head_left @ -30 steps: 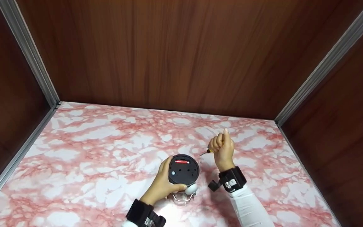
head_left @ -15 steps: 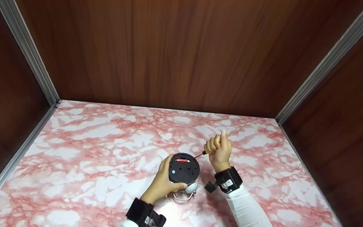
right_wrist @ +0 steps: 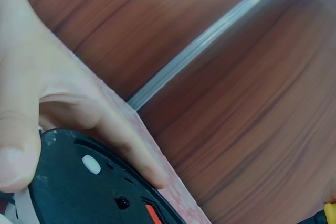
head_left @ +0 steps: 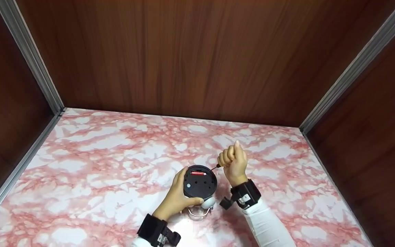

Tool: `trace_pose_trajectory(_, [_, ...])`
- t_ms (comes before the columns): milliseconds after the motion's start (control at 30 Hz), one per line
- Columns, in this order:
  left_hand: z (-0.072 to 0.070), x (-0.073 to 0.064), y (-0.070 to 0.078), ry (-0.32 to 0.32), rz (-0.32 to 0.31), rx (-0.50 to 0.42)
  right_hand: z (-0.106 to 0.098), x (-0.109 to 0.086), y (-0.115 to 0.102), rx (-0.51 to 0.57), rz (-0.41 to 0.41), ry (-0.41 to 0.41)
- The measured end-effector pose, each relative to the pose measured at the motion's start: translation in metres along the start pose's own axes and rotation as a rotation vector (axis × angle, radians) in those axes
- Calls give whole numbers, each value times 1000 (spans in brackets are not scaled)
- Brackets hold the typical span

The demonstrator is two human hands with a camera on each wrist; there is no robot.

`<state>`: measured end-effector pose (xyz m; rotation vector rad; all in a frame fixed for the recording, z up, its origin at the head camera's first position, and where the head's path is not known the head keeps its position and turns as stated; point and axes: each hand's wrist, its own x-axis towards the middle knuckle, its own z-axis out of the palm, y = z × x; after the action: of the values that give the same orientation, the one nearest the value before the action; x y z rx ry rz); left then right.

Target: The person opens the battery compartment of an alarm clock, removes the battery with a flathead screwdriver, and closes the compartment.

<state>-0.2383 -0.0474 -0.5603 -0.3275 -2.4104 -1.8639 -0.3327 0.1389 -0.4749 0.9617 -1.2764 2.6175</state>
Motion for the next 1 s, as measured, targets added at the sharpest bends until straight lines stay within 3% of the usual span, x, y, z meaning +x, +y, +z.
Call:
trace_pose_trajectory(700, [0,0,2,3,4,17,5,-2,10,-77,-26,-123])
trace_pose_trajectory(1000, [0,0,2,4,-24,-2,9,-3,11,-91,-24,-177])
